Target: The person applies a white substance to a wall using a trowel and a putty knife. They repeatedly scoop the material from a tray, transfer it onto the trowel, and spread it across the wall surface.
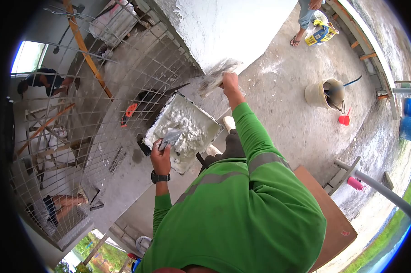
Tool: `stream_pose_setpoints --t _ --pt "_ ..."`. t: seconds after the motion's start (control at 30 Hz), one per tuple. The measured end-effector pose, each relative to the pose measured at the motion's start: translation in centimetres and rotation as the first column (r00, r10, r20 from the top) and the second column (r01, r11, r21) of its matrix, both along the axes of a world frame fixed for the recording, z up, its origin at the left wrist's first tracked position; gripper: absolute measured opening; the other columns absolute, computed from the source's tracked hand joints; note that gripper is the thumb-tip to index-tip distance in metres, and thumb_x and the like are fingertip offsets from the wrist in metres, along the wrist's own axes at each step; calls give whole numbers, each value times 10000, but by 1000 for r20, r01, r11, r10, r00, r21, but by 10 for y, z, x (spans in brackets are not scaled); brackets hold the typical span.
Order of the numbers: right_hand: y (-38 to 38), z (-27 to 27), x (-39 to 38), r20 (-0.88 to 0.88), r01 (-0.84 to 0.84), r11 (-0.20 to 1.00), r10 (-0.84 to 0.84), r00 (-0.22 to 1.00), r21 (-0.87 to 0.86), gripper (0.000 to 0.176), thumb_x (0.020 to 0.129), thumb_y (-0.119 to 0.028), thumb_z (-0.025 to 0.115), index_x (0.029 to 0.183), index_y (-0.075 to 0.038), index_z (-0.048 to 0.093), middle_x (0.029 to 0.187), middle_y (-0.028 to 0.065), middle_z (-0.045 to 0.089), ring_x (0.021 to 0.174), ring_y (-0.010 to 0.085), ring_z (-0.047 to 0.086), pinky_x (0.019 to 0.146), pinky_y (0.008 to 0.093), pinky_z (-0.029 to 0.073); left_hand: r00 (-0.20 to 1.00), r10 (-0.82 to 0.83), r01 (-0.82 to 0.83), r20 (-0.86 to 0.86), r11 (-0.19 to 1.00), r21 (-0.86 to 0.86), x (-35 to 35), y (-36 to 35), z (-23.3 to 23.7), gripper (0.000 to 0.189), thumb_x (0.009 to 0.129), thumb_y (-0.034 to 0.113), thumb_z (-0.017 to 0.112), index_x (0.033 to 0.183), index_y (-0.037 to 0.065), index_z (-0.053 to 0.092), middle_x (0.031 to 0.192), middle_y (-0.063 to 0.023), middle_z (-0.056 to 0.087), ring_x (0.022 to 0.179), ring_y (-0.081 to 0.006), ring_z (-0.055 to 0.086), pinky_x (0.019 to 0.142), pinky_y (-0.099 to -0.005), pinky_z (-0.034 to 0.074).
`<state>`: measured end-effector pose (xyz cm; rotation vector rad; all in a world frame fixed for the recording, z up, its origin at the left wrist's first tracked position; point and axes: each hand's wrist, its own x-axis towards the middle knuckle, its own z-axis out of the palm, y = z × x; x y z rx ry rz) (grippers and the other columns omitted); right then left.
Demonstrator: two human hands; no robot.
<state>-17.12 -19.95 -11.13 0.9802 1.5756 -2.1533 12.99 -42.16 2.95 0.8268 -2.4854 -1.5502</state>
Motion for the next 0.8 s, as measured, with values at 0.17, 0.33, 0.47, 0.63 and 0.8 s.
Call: stream_pose_setpoints --t 0.17,0.33,0.47,0.63,0.8 --pt "0 35 -28 -154 -186 982 184 971 -4 199 907 -109 511 1006 52 575 914 159 632 717 296 666 606 419 600 999 39 -38 -14 999 37 10 -2 -3 287 864 73 654 1134 7 581 855 -65 660 708 -76 588 632 -247 478" --pt "4 184 -59 -178 -289 957 280 943 -26 220 973 -122 416 1021 86 466 869 164 562 674 275 649 661 403 635 987 13 7 -161 993 117 17 -6 -37 302 859 66 653 1141 -7 568 913 -64 651 759 -103 597 671 -262 492" --pt "15 328 -63 -493 -375 924 361 792 75 233 983 -143 431 1089 63 445 969 186 579 837 325 686 787 417 623 979 -55 85 -197 985 147 18 -6 -48 291 857 66 652 1124 -14 568 911 -74 642 763 -133 594 703 -278 495" --pt "49 417 -23 -762 -384 923 227 606 -31 268 993 -171 416 1090 66 492 940 168 609 822 294 660 731 414 608 968 -178 204 -177 969 141 13 -1 -35 296 869 43 640 1146 -10 549 936 -23 620 793 -80 557 718 -238 471" --pt "88 295 4 -673 -44 999 21 740 -17 219 912 -103 530 1112 -15 507 941 98 625 803 202 665 685 347 597 979 -133 151 -153 982 111 17 -5 -27 304 856 65 656 1133 -18 566 964 -78 641 821 -127 600 746 -273 492"
